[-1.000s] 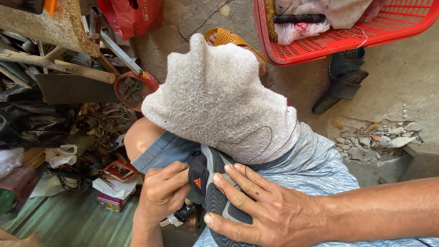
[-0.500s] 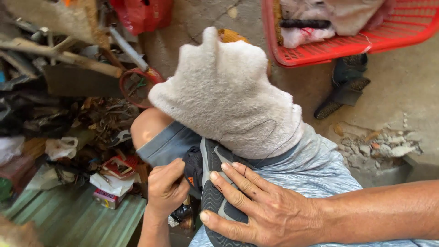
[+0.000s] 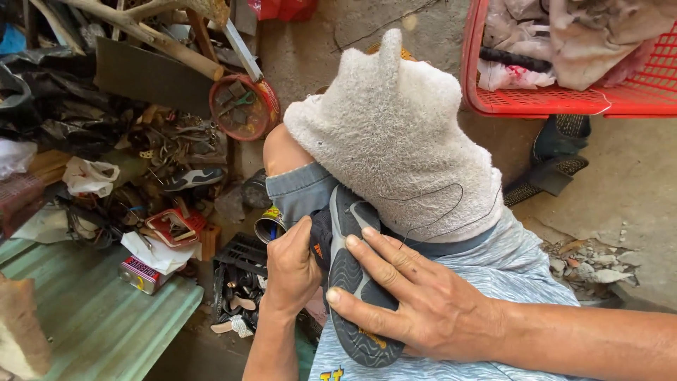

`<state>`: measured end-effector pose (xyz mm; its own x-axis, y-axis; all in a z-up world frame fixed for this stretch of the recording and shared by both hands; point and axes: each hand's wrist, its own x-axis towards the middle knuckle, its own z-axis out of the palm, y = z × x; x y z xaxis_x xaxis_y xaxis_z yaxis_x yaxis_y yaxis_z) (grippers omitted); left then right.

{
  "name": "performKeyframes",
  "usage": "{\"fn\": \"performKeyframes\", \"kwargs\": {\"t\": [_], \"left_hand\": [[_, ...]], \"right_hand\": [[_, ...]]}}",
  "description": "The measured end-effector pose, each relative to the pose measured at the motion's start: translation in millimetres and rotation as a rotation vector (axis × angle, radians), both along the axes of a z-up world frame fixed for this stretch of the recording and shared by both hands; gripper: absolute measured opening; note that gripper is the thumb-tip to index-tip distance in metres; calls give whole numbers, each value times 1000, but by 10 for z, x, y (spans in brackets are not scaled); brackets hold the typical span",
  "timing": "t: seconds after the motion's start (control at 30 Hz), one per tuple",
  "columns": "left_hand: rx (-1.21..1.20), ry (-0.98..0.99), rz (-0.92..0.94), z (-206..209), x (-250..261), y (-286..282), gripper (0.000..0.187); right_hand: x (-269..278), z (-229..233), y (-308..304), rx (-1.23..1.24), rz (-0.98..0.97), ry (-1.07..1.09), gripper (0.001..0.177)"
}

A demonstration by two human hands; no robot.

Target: Hand-stitching a black sandal to repair it using a needle and thread in a workshop.

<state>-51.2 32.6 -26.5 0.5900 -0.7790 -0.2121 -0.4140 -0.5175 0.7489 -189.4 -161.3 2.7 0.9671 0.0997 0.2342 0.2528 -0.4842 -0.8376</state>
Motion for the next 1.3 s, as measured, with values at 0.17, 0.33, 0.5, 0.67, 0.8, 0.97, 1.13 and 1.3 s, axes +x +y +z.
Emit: {"fn": "performKeyframes", "kwargs": {"t": [0.17,0.33,0.5,0.67,0.8,0.97,1.13,1.3], "left_hand": [[-64,-191,-29,-109,18,19,31],[-75,-149,-5,-93,45,3,34],[-12,-159,8,-51,40,87,35],[181,278,-80,228,133,265,11],[-37,258,-91,149,198,420,22],[-122,307,-115,102,320,314,25],[-174,347,-110,42,406,205,17],[-179,346,-131,81,514,72,14]], "right_hand": [[54,35,-31,-110,55,-10,34],[54,11,-32,-129,46,-11,33],[16,-28,-49,-50,75,21,34],[31,-45,-77,40,125,83,45],[81,-42,-143,38,189,88,50],[223,46,-219,-107,157,3,30],[246,28,-219,-118,181,21,30],[230,15,-212,-138,178,37,31]]}}
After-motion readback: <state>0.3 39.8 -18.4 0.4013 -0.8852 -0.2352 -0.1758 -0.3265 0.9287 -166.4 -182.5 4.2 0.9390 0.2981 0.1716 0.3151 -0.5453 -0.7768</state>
